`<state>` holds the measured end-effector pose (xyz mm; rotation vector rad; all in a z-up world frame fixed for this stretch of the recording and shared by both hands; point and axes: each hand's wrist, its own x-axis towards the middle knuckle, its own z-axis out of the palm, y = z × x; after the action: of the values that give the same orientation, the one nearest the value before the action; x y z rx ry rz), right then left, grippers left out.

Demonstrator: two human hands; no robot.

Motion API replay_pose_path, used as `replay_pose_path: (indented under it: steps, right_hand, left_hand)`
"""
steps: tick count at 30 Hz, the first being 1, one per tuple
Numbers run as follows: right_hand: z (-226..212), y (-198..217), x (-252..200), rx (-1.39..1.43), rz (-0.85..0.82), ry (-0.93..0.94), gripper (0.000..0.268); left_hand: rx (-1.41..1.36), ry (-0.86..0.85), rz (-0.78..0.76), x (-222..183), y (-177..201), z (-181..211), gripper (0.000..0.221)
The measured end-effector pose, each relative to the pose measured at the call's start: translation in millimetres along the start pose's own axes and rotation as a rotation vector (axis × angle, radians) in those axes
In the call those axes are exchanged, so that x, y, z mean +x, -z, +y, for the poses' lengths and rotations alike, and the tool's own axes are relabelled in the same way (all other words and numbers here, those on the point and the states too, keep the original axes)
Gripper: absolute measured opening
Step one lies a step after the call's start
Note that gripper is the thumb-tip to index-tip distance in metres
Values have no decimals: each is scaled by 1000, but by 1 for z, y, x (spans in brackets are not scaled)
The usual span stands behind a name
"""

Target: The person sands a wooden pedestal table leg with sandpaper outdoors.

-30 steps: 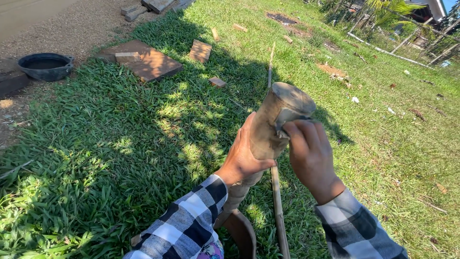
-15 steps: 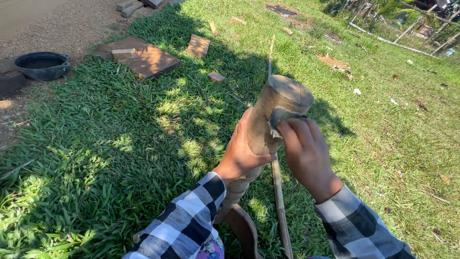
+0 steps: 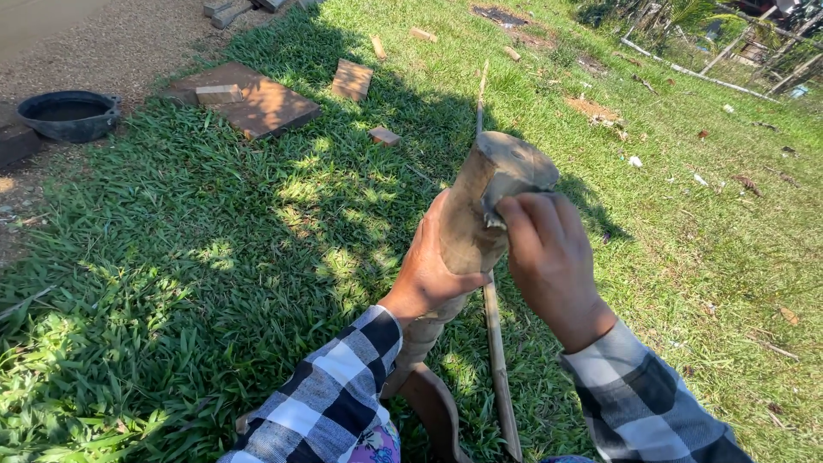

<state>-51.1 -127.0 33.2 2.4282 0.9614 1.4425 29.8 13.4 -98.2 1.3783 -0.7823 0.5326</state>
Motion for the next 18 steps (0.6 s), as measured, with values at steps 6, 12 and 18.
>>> replay_pose_path:
  steps: [6,12,18]
  right_hand:
    - [-19,-28,-35,145,-213,132,45]
    - [-8,-2,4,-34,-82,-39,39]
    - [-24,-29,-24,14,-296,131,43]
  left_hand:
    - [101,-73,56,-3,-7,-17,118]
    - [-22,-31,13,2,-3,3,122]
    - [94,-49,71,-4,-7,-16,121]
